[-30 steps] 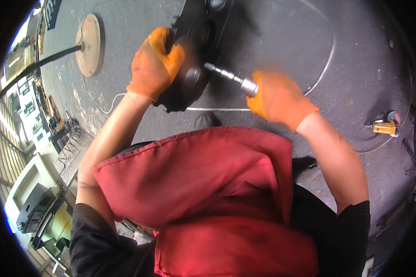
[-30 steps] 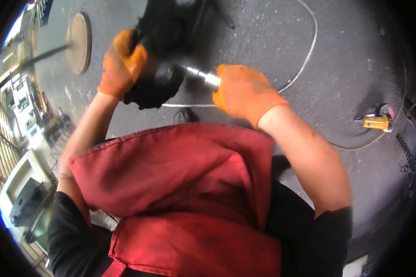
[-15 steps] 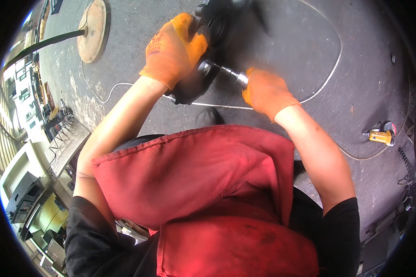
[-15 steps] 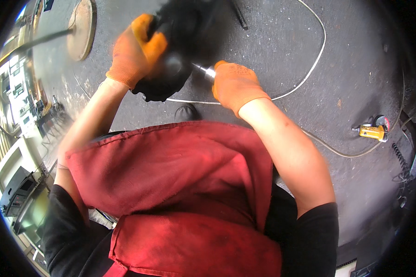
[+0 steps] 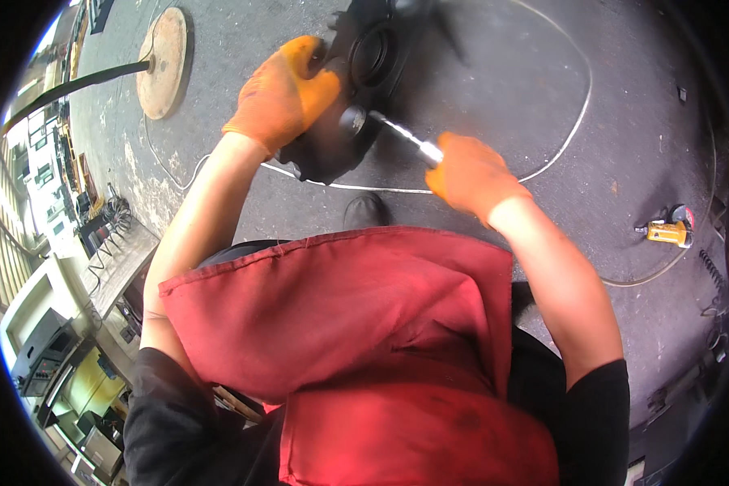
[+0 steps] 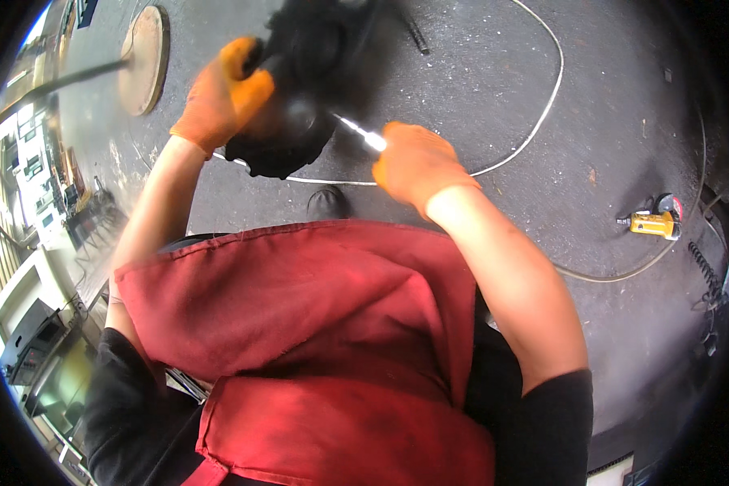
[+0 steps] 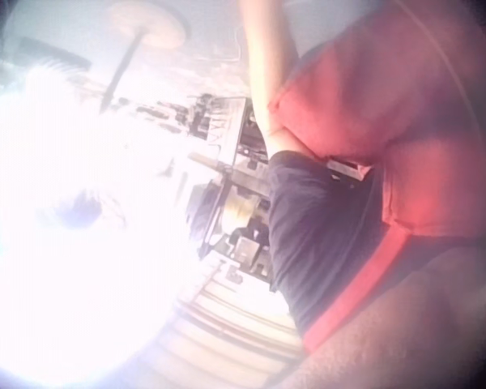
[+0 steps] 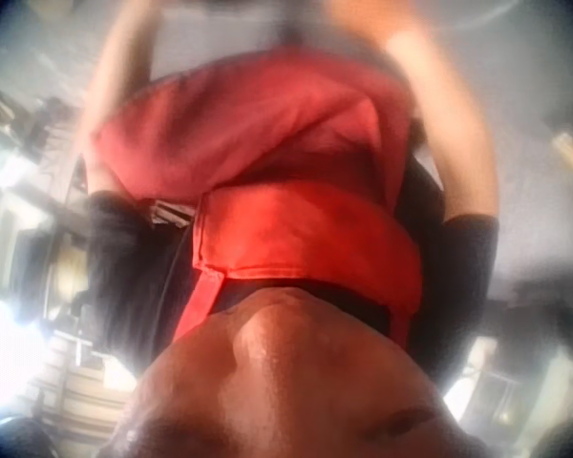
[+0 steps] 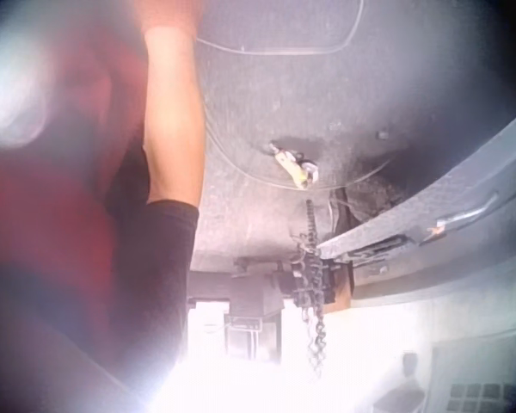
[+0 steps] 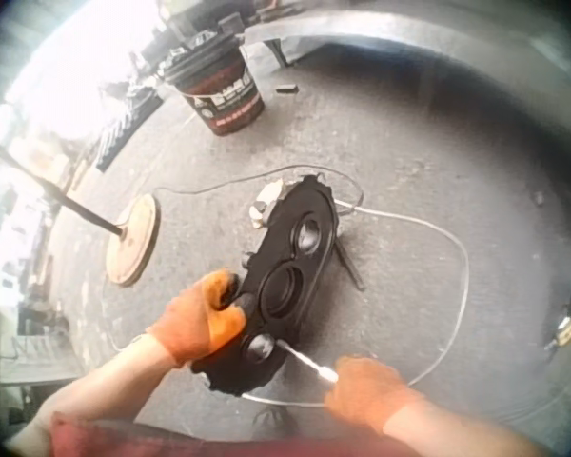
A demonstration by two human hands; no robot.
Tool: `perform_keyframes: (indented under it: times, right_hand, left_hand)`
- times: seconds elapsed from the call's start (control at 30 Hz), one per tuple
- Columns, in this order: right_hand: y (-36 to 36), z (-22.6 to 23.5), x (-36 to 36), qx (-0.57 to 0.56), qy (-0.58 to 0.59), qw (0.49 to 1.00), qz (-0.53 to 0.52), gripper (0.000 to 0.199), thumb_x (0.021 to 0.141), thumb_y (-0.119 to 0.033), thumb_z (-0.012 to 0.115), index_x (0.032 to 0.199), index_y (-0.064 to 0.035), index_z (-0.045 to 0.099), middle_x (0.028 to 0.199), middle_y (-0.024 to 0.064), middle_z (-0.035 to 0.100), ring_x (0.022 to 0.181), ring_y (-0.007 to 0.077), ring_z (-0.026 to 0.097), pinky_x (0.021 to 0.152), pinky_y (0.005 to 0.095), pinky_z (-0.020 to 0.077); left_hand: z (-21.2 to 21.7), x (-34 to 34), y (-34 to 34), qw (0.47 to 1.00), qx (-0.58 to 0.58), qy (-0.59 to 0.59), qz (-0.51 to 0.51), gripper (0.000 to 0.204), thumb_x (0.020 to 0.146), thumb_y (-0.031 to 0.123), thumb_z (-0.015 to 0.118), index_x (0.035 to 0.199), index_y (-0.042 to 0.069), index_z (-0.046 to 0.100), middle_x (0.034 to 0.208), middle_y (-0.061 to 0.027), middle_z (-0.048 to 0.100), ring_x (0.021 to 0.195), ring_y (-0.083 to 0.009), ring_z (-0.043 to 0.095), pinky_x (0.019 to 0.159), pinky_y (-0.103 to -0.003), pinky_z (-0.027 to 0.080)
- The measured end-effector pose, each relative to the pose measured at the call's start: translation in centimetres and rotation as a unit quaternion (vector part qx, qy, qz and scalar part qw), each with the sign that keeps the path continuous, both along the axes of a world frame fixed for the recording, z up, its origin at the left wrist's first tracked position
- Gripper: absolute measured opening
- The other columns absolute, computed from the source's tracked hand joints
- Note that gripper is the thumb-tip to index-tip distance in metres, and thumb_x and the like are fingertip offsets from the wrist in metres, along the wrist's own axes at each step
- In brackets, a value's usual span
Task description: The person holds a black metal component and uses a pneumatic die grinder to polish various interior and exterior surfaces. The person turns the part over several times to reach different sections before placing it back on the floor.
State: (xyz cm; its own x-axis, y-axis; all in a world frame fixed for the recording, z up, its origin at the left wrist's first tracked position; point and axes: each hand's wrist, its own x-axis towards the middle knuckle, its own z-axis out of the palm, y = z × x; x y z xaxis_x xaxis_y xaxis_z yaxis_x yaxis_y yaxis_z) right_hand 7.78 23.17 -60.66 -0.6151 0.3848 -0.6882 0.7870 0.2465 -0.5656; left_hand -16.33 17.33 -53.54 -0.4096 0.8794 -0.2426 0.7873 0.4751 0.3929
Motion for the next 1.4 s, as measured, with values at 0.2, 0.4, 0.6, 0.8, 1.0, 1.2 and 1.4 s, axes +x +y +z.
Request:
perform_keyframes:
  times: [0.2, 0.4, 0.6, 0.8, 1.0, 1.2, 1.4]
  right_hand:
    - [-1.5, -0.5, 6.0, 0.034, -0.047, 0.997, -0.044, 0.033, 0.088, -0.028, 0.068, 0.107, -0.0007, 0.065, 0.098, 0.0279, 0.071, 0.096, 0.0485, 0.067, 0.083, 0.0547, 0.0533]
    - [-1.7, -0.8, 9.9, 0.03, -0.101, 0.992, -0.063, 0.029, 0.086, -0.022, 0.072, 0.103, 0.0004, 0.064, 0.088, 0.0259, 0.071, 0.086, 0.0455, 0.069, 0.075, 0.0503, 0.0539]
    - [-0.5, -0.6, 9.4, 0.013, -0.099, 0.99, -0.099, 0.024, 0.086, -0.017, 0.069, 0.101, 0.0005, 0.064, 0.073, 0.0175, 0.068, 0.066, 0.0301, 0.071, 0.062, 0.0413, 0.0529]
    - [0.7, -1.5, 7.2, -0.016, -0.082, 0.984, -0.154, 0.025, 0.086, -0.016, 0.07, 0.103, 0.0009, 0.063, 0.073, 0.016, 0.066, 0.062, 0.0286, 0.065, 0.062, 0.04, 0.0517]
    - [0.8, -2.4, 7.6, 0.044, -0.064, 0.991, -0.108, 0.024, 0.086, -0.015, 0.07, 0.101, 0.0011, 0.063, 0.076, 0.0165, 0.066, 0.065, 0.0266, 0.066, 0.063, 0.041, 0.0511]
    - [0.2, -0.4, 7.7, 0.021, -0.089, 0.985, -0.147, 0.025, 0.084, -0.018, 0.072, 0.099, 0.0008, 0.063, 0.075, 0.0182, 0.066, 0.067, 0.031, 0.068, 0.063, 0.0417, 0.0516]
    - [-1.3, -1.7, 10.1, 0.085, -0.071, 0.985, -0.13, 0.028, 0.084, -0.02, 0.072, 0.102, 0.0004, 0.065, 0.077, 0.0175, 0.068, 0.068, 0.0284, 0.067, 0.065, 0.0415, 0.0522]
  left_hand:
    - [-5.4, -9.7, -2.9, 0.973, -0.01, -0.177, 0.151, 0.058, 0.095, 0.029, 0.071, 0.141, -0.003, 0.056, 0.122, -0.0149, 0.071, 0.108, -0.021, 0.066, 0.096, -0.033, 0.051]
    - [-12.6, -15.4, -4.9, 0.966, 0.023, -0.214, 0.14, 0.059, 0.095, 0.023, 0.068, 0.143, -0.006, 0.053, 0.131, -0.0162, 0.067, 0.115, -0.0197, 0.062, 0.1, -0.032, 0.049]
    - [-11.2, -12.9, -5.7, 0.995, 0.055, -0.024, 0.082, 0.052, 0.092, 0.024, 0.07, 0.137, -0.001, 0.061, 0.13, -0.0216, 0.067, 0.119, -0.0275, 0.064, 0.102, -0.036, 0.049]
    - [-9.3, -0.8, -10.6, 0.987, 0.035, 0.092, -0.123, 0.08, 0.058, 0.033, 0.089, 0.124, -0.002, 0.06, 0.12, -0.0214, 0.061, 0.11, -0.0412, 0.059, 0.097, -0.052, 0.047]
    - [-13.6, -2.9, -11.3, 0.984, -0.051, 0.133, -0.111, 0.08, 0.067, 0.041, 0.085, 0.131, 0.002, 0.057, 0.116, -0.012, 0.063, 0.119, -0.0297, 0.054, 0.108, -0.047, 0.037]
    - [-12.5, -2.6, -11.6, 0.993, -0.015, 0.071, -0.092, 0.088, 0.066, 0.038, 0.084, 0.14, 0.002, 0.053, 0.129, -0.0171, 0.06, 0.119, -0.0337, 0.055, 0.107, -0.047, 0.039]
    - [-15.6, 2.8, -7.5, 0.974, -0.132, 0.167, -0.072, 0.076, 0.08, 0.043, 0.077, 0.141, 0.005, 0.051, 0.124, -0.022, 0.057, 0.124, -0.0393, 0.051, 0.108, -0.054, 0.035]
